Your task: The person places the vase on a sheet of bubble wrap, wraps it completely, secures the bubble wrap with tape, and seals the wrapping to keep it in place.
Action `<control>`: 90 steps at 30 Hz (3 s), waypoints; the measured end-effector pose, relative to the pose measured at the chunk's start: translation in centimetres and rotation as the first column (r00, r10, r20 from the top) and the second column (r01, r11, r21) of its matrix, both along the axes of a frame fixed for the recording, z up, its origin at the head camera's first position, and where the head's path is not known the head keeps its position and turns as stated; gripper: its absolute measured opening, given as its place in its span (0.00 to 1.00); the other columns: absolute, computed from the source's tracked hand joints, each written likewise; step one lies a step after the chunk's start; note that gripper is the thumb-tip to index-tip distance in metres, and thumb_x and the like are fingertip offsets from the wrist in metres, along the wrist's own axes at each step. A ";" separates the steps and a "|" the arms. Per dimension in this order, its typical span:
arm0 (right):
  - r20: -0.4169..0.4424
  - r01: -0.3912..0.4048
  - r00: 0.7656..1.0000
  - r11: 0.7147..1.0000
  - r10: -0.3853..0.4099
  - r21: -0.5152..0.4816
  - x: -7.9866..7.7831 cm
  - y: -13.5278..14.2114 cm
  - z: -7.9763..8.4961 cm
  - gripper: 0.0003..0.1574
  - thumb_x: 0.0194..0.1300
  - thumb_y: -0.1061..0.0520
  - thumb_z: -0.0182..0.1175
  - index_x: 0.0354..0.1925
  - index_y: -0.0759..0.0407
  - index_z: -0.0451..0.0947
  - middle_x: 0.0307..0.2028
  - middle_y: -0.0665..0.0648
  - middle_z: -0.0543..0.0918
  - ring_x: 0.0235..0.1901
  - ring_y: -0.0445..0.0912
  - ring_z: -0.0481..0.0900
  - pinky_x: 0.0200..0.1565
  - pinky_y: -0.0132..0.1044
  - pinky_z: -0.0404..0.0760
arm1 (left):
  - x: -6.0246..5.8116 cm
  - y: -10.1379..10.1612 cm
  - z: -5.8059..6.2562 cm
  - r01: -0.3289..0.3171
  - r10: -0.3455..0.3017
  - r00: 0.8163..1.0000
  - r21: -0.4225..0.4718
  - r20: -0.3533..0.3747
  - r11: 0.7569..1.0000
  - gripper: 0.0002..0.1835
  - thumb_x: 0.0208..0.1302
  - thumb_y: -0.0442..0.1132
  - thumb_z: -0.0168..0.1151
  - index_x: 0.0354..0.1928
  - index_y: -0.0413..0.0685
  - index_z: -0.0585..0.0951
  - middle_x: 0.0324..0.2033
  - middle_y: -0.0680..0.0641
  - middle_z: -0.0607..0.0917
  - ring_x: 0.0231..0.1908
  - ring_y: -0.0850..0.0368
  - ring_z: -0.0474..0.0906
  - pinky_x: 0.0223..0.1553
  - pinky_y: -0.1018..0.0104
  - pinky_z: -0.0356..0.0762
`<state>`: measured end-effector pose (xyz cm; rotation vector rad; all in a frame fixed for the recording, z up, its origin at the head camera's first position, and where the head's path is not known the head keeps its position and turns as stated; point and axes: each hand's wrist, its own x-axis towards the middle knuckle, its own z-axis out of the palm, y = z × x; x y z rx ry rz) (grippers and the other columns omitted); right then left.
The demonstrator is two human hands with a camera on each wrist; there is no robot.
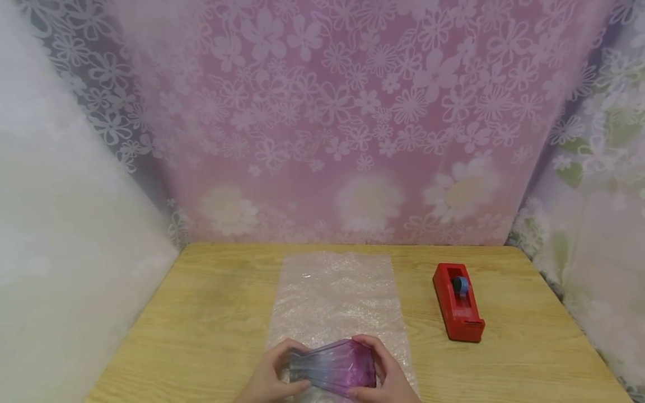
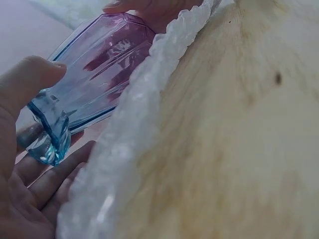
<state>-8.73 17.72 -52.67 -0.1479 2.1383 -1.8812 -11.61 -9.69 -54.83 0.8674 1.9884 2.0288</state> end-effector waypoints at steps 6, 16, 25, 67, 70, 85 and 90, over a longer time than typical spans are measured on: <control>-0.074 -0.031 0.997 0.999 0.029 -0.031 -0.6 0.5 -0.4 0.48 0.50 0.61 0.70 0.66 0.51 0.58 0.62 0.55 0.65 0.57 0.42 0.65 0.55 0.25 0.66 | -0.6 0.0 -0.5 -0.005 0.004 0.999 -0.020 -0.054 1.000 0.25 0.52 0.32 0.70 0.53 0.44 0.73 0.46 0.45 0.80 0.43 0.54 0.81 0.44 0.61 0.79; -0.097 -0.117 0.989 0.990 0.109 -0.080 -0.4 1.0 -0.6 0.48 0.53 0.62 0.67 0.67 0.55 0.54 0.60 0.59 0.64 0.56 0.42 0.65 0.53 0.31 0.69 | -0.3 0.1 -0.2 0.022 -0.025 0.995 -0.028 -0.101 0.999 0.24 0.53 0.35 0.70 0.53 0.47 0.73 0.44 0.46 0.81 0.40 0.57 0.82 0.39 0.62 0.80; -0.046 -0.118 0.993 0.980 0.113 -0.159 -0.3 1.0 0.1 0.51 0.51 0.65 0.68 0.68 0.58 0.51 0.61 0.63 0.62 0.56 0.44 0.67 0.53 0.33 0.72 | -0.7 0.2 -1.0 0.019 -0.022 0.986 -0.019 -0.166 1.000 0.27 0.51 0.33 0.71 0.53 0.45 0.72 0.41 0.45 0.82 0.35 0.63 0.80 0.33 0.65 0.80; -0.038 -0.076 0.997 0.996 0.074 -0.054 -0.1 0.4 -0.3 0.49 0.51 0.62 0.70 0.66 0.52 0.55 0.62 0.58 0.65 0.56 0.43 0.67 0.51 0.32 0.73 | 0.3 -0.2 2.2 -0.006 -0.002 0.930 -0.021 -0.367 1.000 0.30 0.48 0.30 0.72 0.54 0.36 0.70 0.43 0.42 0.80 0.39 0.61 0.78 0.35 0.65 0.80; -0.045 -0.067 0.997 0.997 0.066 -0.040 -0.3 0.4 -0.3 0.49 0.51 0.61 0.70 0.67 0.51 0.56 0.62 0.57 0.65 0.57 0.44 0.67 0.51 0.31 0.72 | 0.1 0.0 2.2 -0.032 0.011 0.920 -0.047 -0.391 0.998 0.34 0.47 0.31 0.72 0.58 0.39 0.68 0.47 0.42 0.79 0.44 0.57 0.77 0.40 0.66 0.78; -0.498 -0.332 0.850 0.908 0.171 -0.255 -0.8 0.7 -1.7 0.49 0.51 0.76 0.64 0.66 0.72 0.50 0.62 0.62 0.65 0.60 0.44 0.68 0.52 0.38 0.76 | 4.3 6.5 5.8 -0.763 -0.263 0.203 -0.320 -0.943 0.561 0.38 0.67 0.67 0.31 0.65 0.47 0.65 0.63 0.42 0.68 0.62 0.40 0.64 0.51 0.49 0.73; -0.464 -0.350 0.867 0.885 0.181 -0.308 -0.8 0.8 -1.8 0.46 0.55 0.73 0.61 0.67 0.72 0.48 0.63 0.59 0.65 0.60 0.44 0.68 0.51 0.40 0.76 | 4.5 8.2 3.0 -0.841 -0.216 0.116 -0.212 -0.969 0.497 0.39 0.67 0.67 0.32 0.67 0.46 0.62 0.63 0.39 0.68 0.61 0.38 0.66 0.50 0.47 0.73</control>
